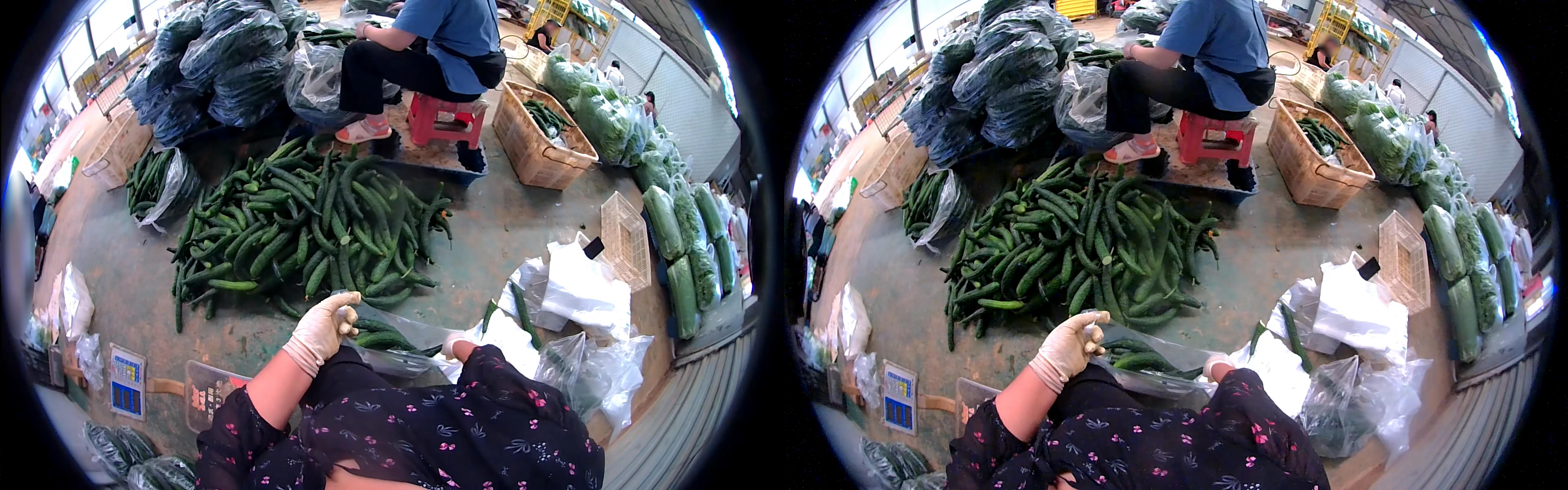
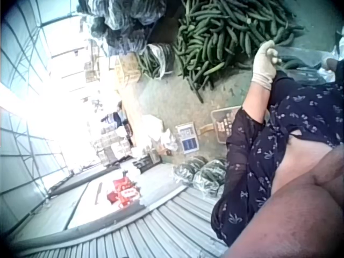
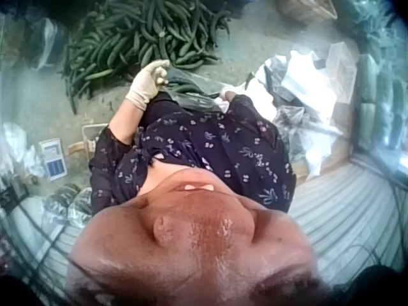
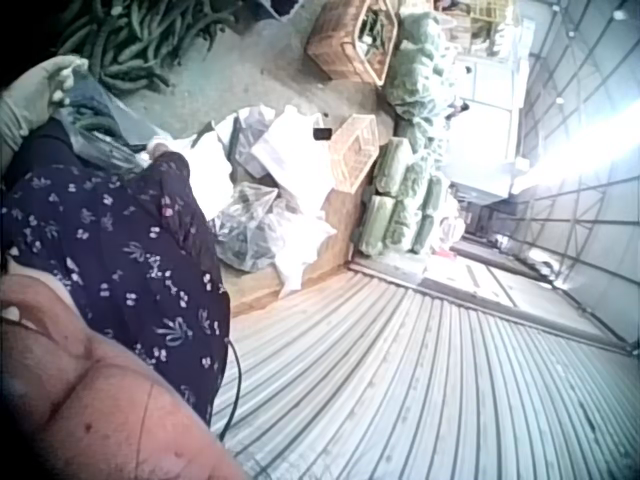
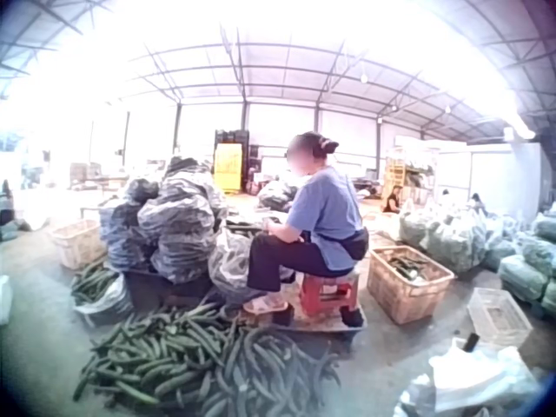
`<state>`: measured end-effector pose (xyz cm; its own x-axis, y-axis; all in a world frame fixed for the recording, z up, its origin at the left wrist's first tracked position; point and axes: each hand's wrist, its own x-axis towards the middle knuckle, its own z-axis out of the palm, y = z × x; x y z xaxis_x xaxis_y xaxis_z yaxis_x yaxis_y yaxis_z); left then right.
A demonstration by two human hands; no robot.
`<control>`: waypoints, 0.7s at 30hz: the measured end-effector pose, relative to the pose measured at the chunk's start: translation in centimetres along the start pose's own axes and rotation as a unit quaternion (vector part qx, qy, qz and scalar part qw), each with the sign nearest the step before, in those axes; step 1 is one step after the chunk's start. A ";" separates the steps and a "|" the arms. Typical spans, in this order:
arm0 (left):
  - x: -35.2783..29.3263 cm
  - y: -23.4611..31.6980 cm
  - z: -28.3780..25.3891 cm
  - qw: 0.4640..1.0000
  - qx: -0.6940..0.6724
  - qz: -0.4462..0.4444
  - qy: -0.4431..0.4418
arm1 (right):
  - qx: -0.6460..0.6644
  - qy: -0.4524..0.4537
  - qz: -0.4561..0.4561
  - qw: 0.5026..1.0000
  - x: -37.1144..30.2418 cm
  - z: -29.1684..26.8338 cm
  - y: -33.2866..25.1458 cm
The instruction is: The person sorts cucumbers by hand from a pile into plastic bags, weighs the filled bags on a scale, ties the bags closed, and moves them onto a stack.
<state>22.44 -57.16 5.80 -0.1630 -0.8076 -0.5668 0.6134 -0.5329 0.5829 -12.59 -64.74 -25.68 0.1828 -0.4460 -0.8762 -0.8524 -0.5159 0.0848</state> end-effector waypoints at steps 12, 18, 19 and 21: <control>-0.6 0.3 -1.0 1.000 -0.006 0.006 0.022 | 0.924 -0.037 0.075 0.373 -4.3 -2.0 -2.4; -0.2 0.0 -0.6 1.000 -0.025 0.017 0.000 | 0.987 0.081 -0.116 -0.073 0.2 0.1 -5.4; -0.3 0.1 -1.1 0.999 -0.025 0.021 0.013 | 0.958 0.027 -0.073 0.277 -0.6 -1.8 -6.4; -1.0 -0.1 -1.9 0.999 -0.022 0.013 0.027 | 0.685 -0.136 -0.087 0.711 -6.4 -7.8 -8.6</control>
<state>23.98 -55.87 5.21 -0.1063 -0.8054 -0.5831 0.6508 -0.4998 0.5716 -2.58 -63.13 -17.12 0.4013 -0.2087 -0.8918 -0.5396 0.7329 -0.4143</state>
